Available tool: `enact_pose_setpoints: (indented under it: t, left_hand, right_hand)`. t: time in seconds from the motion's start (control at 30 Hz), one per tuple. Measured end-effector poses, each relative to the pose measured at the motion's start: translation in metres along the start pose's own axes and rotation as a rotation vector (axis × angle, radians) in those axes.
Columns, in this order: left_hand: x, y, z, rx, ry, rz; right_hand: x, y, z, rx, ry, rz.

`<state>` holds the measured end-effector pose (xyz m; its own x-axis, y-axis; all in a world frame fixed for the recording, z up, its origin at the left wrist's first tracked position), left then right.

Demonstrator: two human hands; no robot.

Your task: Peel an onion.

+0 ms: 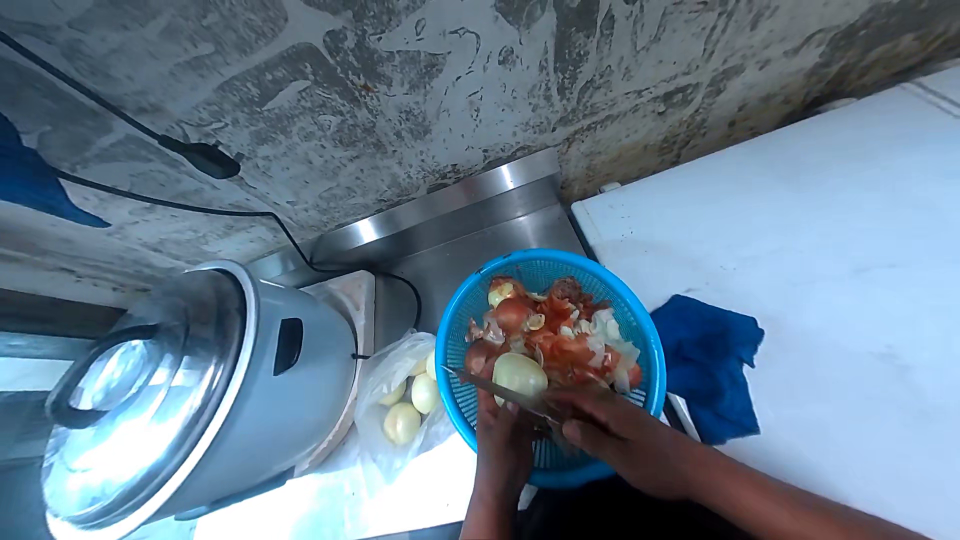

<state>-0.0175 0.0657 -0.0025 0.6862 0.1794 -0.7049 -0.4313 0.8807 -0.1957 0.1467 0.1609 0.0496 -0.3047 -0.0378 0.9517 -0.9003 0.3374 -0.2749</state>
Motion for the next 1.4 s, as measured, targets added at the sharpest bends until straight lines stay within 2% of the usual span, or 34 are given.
enact_pose_setpoints:
  t: [0.17,0.37,0.53,0.77,1.0,1.17,1.33,1.4]
  left_hand:
    - [0.001,-0.001,-0.001,-0.048,0.024,-0.006]
    - [0.002,-0.003,0.0,-0.015,0.0,-0.019]
    - [0.005,-0.003,-0.004,-0.027,0.003,-0.022]
    - [0.004,-0.003,-0.002,-0.031,0.06,-0.035]
    - [0.006,-0.002,-0.003,-0.032,0.066,-0.05]
    - [0.004,0.0,0.001,-0.053,0.115,-0.026]
    - [0.003,-0.002,0.001,-0.055,0.127,-0.017]
    - [0.003,-0.002,0.001,-0.06,0.15,-0.009]
  right_hand:
    - [-0.002,0.0,0.006,-0.11,-0.172,-0.101]
    - [-0.004,0.003,-0.001,-0.215,-0.221,-0.14]
    - [-0.001,0.005,-0.002,-0.119,-0.265,-0.099]
    - [0.007,0.01,-0.007,0.038,-0.134,-0.075]
    - [0.003,0.015,-0.007,-0.015,-0.154,-0.061]
    - [-0.003,0.015,0.001,-0.193,-0.285,-0.163]
    - [-0.011,0.017,-0.004,-0.33,-0.097,-0.125]
    - [-0.011,0.015,-0.009,-0.306,-0.041,-0.119]
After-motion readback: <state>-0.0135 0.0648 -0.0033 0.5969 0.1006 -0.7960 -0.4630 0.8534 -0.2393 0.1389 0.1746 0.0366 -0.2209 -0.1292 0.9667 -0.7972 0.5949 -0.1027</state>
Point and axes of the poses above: each hand's wrist, its own y-axis towards the middle knuckle, its own z-axis out of the palm, x = y × z, the point moved 3 cm from there along y, towards the middle knuckle, and after that the axes turned 1 degree about -y, right-handed, at the moved point
